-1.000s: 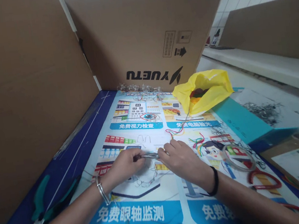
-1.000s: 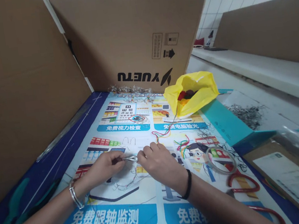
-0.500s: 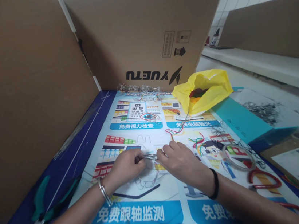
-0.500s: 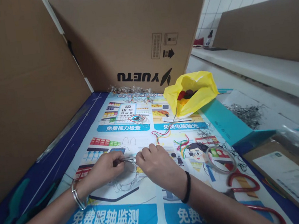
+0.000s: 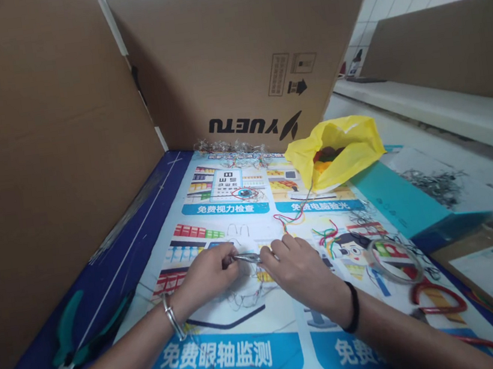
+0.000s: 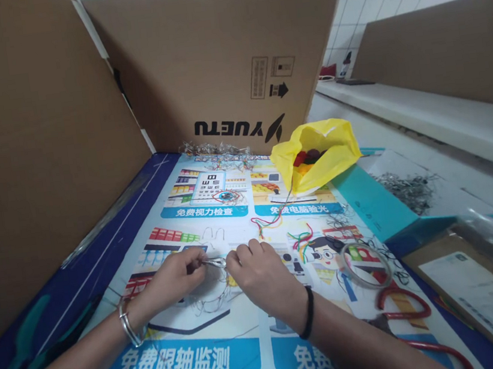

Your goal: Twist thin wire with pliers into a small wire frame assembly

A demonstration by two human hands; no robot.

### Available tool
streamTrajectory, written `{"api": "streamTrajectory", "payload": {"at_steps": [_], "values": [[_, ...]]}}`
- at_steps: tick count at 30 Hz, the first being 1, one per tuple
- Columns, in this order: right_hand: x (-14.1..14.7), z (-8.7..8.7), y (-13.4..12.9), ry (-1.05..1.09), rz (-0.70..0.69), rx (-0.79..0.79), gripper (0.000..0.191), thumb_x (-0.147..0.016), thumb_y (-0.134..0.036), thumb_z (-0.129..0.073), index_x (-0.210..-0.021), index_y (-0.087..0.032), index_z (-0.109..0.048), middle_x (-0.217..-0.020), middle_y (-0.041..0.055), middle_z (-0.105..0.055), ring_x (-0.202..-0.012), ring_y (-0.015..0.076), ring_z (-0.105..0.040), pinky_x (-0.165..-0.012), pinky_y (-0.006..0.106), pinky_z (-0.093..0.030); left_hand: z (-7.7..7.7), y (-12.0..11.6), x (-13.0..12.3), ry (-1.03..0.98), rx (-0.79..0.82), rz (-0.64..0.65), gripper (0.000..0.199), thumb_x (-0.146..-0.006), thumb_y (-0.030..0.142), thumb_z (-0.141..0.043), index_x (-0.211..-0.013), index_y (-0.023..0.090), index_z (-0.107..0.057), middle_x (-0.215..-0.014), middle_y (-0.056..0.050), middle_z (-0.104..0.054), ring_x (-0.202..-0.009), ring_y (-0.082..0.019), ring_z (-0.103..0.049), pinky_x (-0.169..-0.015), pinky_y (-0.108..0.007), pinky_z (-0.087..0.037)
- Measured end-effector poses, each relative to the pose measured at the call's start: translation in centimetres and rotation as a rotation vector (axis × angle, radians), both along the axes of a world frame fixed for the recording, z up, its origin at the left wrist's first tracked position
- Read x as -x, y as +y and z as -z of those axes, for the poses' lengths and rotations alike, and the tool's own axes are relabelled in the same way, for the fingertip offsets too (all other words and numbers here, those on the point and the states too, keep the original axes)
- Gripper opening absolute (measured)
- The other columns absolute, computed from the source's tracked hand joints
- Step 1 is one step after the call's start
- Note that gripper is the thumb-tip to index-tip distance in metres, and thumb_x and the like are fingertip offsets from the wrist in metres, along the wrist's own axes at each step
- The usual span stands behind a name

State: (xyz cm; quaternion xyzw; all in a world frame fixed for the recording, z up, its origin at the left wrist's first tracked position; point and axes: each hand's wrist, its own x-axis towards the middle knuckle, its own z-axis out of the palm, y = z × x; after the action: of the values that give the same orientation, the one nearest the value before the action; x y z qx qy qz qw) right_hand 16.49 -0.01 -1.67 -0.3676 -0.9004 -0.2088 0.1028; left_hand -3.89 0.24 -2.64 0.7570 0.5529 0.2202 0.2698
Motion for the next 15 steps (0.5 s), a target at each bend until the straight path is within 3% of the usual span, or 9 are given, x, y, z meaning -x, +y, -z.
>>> {"api": "streamTrajectory", "payload": {"at_steps": [15], "values": [[-0.72, -0.66, 0.75, -0.07, -0.093, -0.046, 0.012, -0.086, -0.014, -0.046, -0.097, -0.015, -0.053, -0.077, 0.0045, -0.051, -0.073, 0.0183, -0.042, -0.062, 0.031, -0.027, -0.75, 0.23, 0.28, -0.221, 0.205, 0.039, 0.011, -0.07, 0.017, -0.046, -0.061, 0.015, -0.052, -0.052, 0.005, -0.043, -0.05, -0.008, -0.038, -0.047, -0.018, -0.028]]}}
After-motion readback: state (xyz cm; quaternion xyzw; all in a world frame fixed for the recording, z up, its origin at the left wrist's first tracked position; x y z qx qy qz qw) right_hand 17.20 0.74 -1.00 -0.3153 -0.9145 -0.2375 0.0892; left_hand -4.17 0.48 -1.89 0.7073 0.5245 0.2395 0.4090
